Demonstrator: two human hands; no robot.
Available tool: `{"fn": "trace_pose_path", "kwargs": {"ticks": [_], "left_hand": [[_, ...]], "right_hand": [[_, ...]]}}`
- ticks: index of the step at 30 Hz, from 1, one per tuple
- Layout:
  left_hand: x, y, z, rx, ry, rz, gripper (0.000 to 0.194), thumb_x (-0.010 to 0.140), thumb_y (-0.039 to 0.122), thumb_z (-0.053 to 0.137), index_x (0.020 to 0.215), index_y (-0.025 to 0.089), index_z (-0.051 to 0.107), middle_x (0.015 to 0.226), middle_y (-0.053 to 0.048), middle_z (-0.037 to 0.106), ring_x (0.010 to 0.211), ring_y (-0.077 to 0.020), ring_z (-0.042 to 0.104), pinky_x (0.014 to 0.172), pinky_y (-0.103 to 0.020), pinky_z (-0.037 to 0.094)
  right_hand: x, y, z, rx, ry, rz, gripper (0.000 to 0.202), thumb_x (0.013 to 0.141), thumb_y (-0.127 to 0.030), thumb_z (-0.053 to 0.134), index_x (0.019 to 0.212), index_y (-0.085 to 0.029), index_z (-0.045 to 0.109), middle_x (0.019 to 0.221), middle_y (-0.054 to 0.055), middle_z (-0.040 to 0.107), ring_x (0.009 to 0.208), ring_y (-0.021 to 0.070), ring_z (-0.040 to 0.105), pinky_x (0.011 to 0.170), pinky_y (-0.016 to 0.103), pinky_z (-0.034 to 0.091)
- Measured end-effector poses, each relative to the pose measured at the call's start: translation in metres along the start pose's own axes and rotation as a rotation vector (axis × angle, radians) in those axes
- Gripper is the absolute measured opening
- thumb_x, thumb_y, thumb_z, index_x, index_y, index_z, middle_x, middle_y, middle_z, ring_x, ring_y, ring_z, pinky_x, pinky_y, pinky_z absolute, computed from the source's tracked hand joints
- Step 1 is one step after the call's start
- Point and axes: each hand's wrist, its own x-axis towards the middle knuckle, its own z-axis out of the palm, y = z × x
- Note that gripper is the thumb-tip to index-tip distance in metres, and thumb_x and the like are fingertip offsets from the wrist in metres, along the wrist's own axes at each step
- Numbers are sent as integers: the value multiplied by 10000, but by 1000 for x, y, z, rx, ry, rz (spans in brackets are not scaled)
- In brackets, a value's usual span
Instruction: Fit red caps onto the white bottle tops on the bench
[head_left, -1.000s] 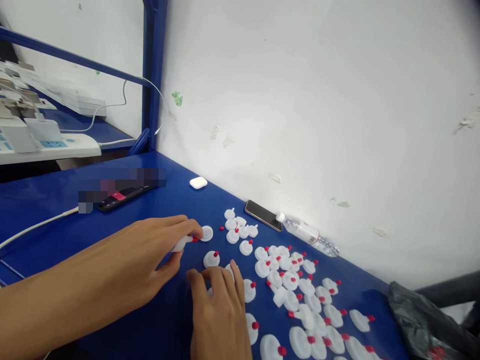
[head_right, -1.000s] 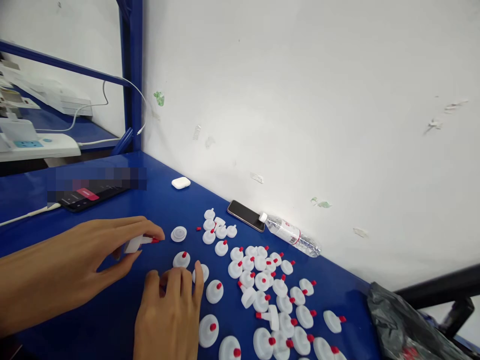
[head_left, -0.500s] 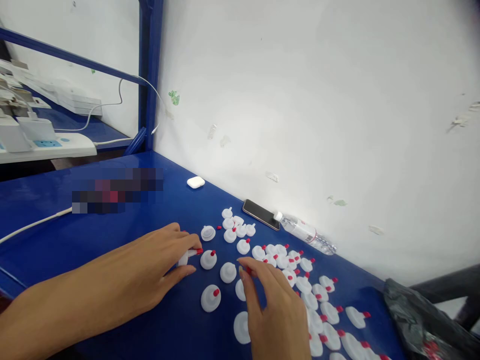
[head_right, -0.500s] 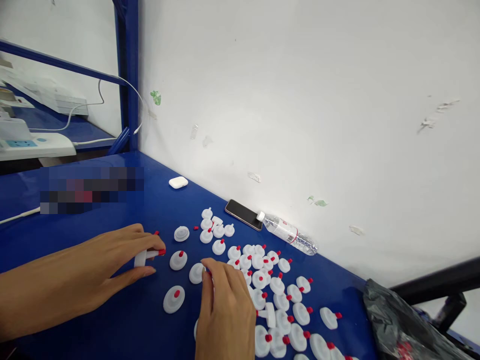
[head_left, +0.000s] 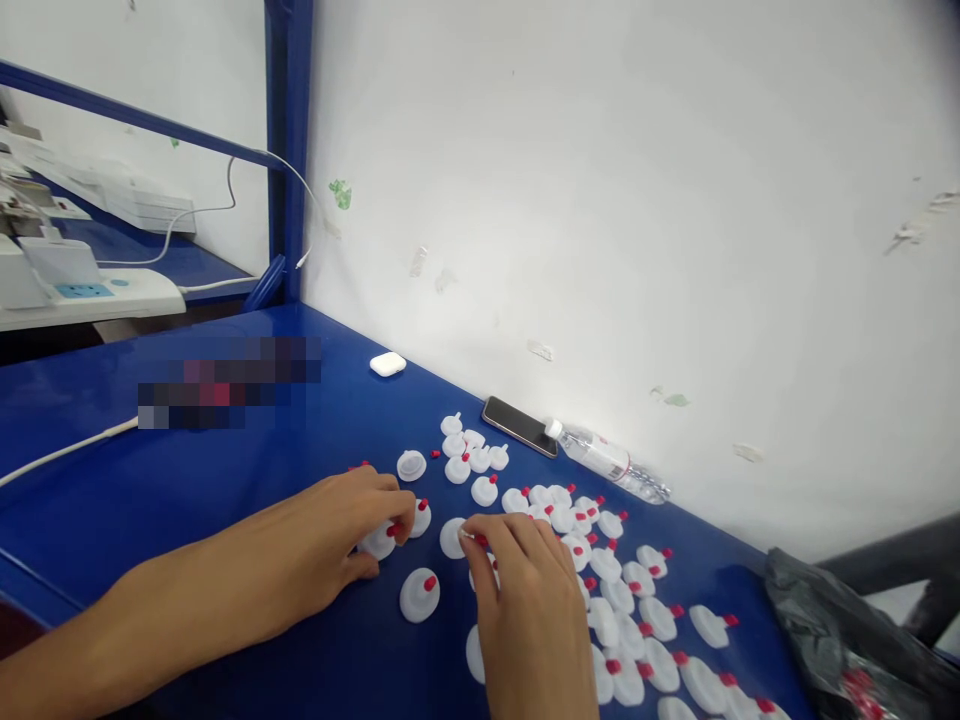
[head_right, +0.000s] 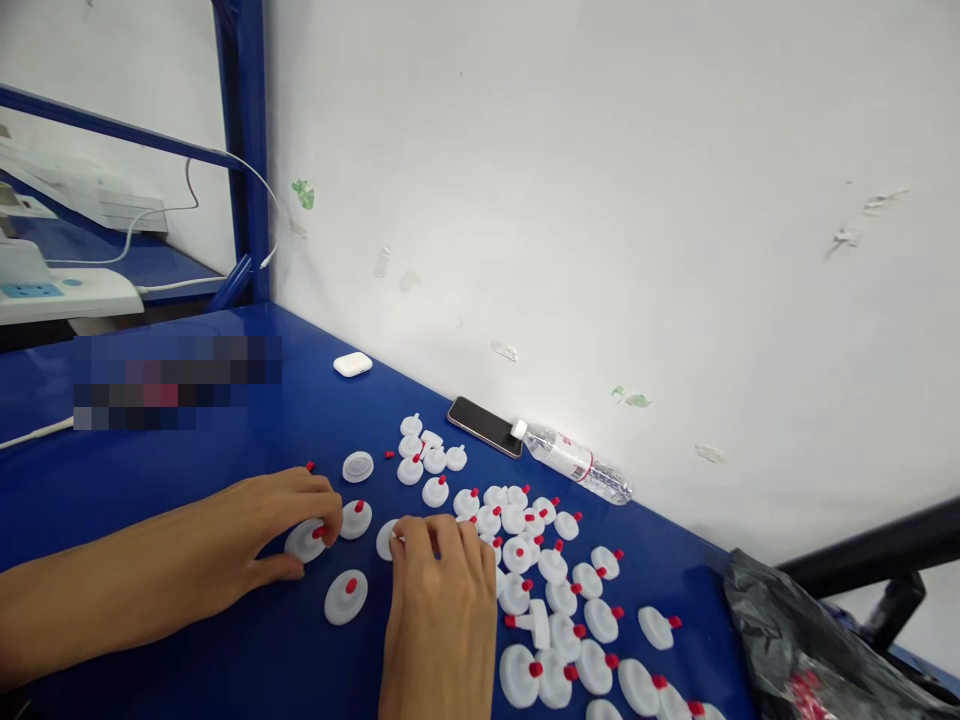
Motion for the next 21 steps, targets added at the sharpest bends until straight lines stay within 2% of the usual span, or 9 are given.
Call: {"fn": "trace_pose_path", "kwargs": {"ticks": [4,7,9,11,15,21], "left_hand": [[0,2,0,-43,-39,-57,401,797,50,670,1092,321,660,1152,33,697,1085,-234,661,882,-317,482],[-4,8,-1,-44,56,-66,389,868,243,755,1227,360,660,1283,-3,675,1191,-274,649,961,-356,515],[-7,13,-2,-46,151,-23,450,897,394,750,1330,391,628,1384,-10,650,1294,-308,607,1020,-390,527],[-8,20,-4,-82,208,58,478,905,429,739,1365,436,609,1391,34,667,1322,-304,597,1075,-399,516],[-4,29,-8,-224,152,158,270,941,327,707,1177,457,709,1190,117,760,1084,-207,717,1018,-310,537],[2,27,-4,-266,271,164,363,887,307,751,1237,370,679,1025,39,775,858,-201,719,796,-299,563]], "right_hand": [[6,-11,-14,234,112,112,131,990,-265,600,938,-306,713,900,-23,735,817,204,704,709,311,547],[11,-23,-23,404,139,207,131,960,-280,636,879,-321,730,862,-30,739,763,195,706,666,286,556],[12,-29,-26,514,146,229,130,941,-285,654,852,-325,742,822,-39,736,704,185,696,634,275,552],[13,-33,-27,607,152,239,120,926,-290,675,838,-327,749,793,-50,733,676,172,688,631,264,544],[13,-35,-27,741,174,271,80,900,-305,715,841,-327,764,800,-43,744,696,175,695,664,273,550],[13,-33,-29,759,197,372,54,855,-353,760,809,-339,785,763,-34,735,667,196,678,635,297,568]]}}
